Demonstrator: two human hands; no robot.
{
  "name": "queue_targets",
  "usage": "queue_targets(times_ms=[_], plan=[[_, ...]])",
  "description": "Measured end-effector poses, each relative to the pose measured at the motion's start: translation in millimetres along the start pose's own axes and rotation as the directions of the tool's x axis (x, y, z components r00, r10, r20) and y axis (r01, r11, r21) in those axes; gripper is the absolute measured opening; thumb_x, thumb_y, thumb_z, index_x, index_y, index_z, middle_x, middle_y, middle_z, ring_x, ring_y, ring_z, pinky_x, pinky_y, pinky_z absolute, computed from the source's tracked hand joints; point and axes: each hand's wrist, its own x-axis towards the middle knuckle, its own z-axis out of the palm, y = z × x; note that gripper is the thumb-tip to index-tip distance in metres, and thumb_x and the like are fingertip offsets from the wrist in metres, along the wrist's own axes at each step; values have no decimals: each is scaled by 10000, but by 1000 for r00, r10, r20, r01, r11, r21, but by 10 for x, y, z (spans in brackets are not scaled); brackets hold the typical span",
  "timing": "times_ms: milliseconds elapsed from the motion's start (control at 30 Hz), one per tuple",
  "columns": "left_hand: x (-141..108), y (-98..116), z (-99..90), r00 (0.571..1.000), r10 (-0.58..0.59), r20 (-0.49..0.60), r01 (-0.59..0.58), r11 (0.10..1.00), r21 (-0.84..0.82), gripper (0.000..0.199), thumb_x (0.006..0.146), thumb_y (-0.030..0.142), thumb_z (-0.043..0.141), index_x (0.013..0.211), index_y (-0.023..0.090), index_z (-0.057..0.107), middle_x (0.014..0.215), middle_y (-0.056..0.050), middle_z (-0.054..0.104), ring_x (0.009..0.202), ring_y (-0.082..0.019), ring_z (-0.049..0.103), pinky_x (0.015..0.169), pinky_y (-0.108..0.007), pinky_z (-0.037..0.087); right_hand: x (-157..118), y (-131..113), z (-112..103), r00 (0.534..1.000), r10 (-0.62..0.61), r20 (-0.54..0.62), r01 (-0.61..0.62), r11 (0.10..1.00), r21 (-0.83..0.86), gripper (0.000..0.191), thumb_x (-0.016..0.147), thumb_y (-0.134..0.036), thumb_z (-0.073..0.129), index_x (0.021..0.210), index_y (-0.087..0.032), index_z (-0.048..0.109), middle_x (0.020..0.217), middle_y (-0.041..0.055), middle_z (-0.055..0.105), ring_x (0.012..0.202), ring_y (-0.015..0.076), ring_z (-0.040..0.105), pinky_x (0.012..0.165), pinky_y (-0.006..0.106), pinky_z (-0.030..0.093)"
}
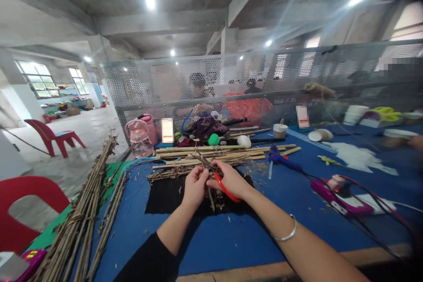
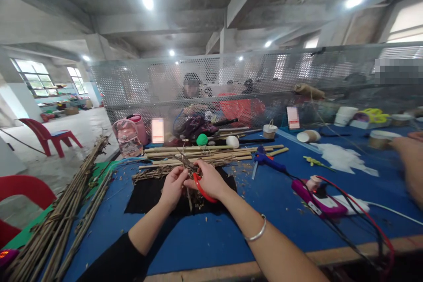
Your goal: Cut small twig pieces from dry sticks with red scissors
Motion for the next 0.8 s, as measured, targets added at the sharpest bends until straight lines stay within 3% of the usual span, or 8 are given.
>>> queue_targets(times_ms=[300, 467, 633, 800], plan=[[-46, 60, 56, 999, 45, 3, -45, 999, -21, 355, 682, 459, 624, 832, 142, 568, 587, 23, 535, 463, -61, 442, 443, -177, 349, -16, -95, -20, 996, -86, 0, 86, 994, 68, 644, 633, -442, 686, 1196, -228, 457, 1160, 72, 537, 1057, 222, 483, 905, 370, 367], [-49, 41, 54, 999, 21, 26, -20, 1000, -21, 376, 695, 488, 596, 853, 152, 537, 529, 56, 481, 358, -39, 343, 348, -173, 277, -31, -110, -6, 997, -71, -9, 71, 997, 6, 657, 626, -451, 690, 1201, -226, 464, 1138, 80, 545, 1051, 232, 480, 905, 388, 360], [-19, -20, 12, 1000, 26, 15, -26, 1000, 13, 373, 692, 508, 592, 777, 152, 516, 553, 44, 494, 389, -42, 397, 367, -165, 317, -36, -86, 27, 998, -31, -57, 24, 992, -125, 688, 640, -481, 670, 1234, -221, 441, 1152, 100, 535, 1082, 260, 452, 902, 416, 353], [-31, -45, 16, 997, -21, 75, 15, 997, 77, 384, 695, 530, 575, 809, 168, 516, 539, 57, 492, 320, -38, 345, 303, -172, 279, -29, -79, 1, 994, -100, -47, 96, 992, -79, 649, 656, -492, 658, 1212, -216, 466, 1129, 100, 557, 1041, 246, 492, 871, 385, 385]])
